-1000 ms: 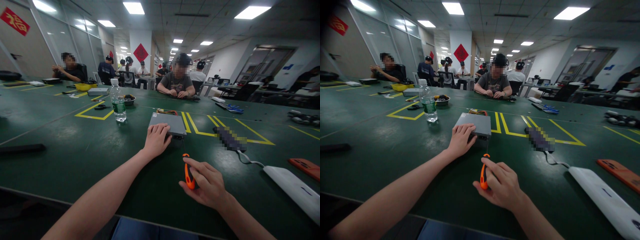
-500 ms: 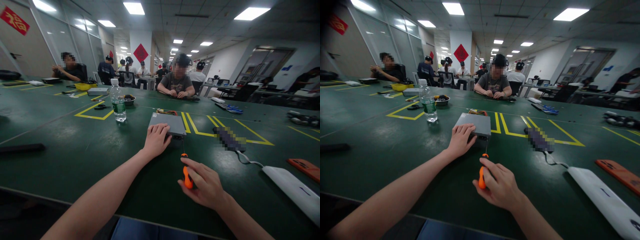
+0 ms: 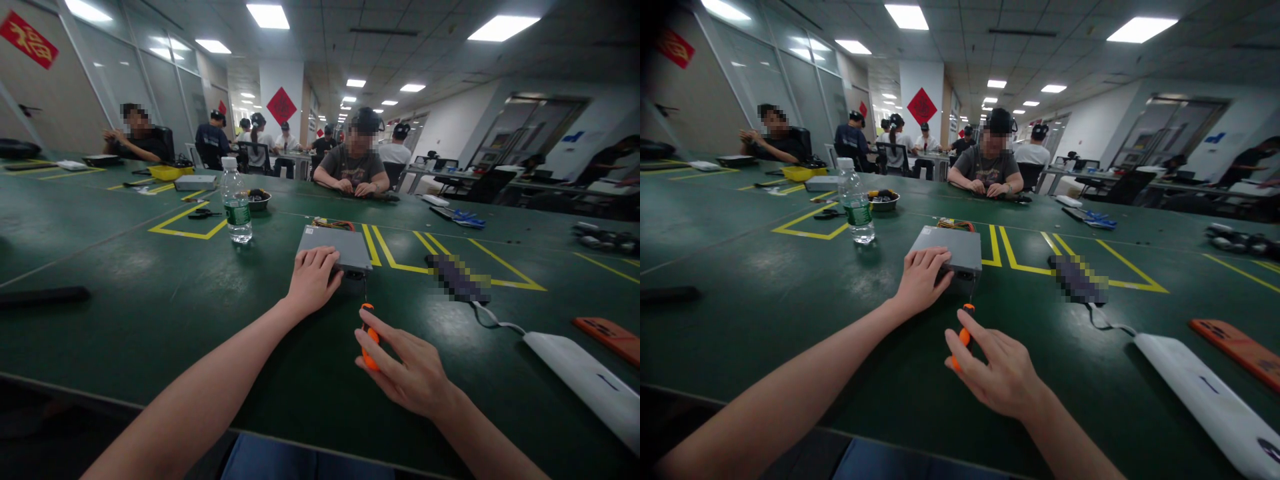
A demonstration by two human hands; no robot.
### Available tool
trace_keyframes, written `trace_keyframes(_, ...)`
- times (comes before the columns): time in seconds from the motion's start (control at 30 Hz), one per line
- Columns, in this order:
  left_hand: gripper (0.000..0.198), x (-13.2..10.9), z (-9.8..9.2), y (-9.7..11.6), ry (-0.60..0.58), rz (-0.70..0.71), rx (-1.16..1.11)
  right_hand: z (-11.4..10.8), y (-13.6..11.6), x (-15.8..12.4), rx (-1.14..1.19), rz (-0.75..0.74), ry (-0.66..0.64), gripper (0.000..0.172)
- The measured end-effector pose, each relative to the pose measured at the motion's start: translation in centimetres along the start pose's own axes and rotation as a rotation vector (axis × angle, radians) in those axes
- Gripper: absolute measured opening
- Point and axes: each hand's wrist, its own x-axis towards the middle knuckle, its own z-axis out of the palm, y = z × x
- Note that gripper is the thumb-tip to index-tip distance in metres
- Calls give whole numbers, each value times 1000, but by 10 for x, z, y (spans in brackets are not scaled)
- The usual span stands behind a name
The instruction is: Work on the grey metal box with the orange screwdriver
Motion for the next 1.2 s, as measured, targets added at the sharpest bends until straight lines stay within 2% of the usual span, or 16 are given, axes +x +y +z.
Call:
trace_keyframes(0.13,30,0,0,0,7,0,1,1,0,3,-96,2,90,19)
trace_keyframes(0.23,30,0,0,0,6,-2,-2,3,0,2,-83,41,145,14)
trace_keyframes(0.5,30,0,0,0,-3,-6,-3,3,-1,0,-103,15,40,18)
trace_keyframes(0.6,30,0,0,0,-3,-8,-6,2,0,2,-152,3,61,17)
trace_keyframes(0.73,30,0,0,0,-3,-4,-6,2,3,4,-245,27,120,3)
trace_keyframes(0.93,30,0,0,-1,-8,-6,-4,0,4,4,-219,56,177,4)
trace_keyframes(1.2,31,0,1,-1,0,-2,8,9,1,9,-124,13,110,7)
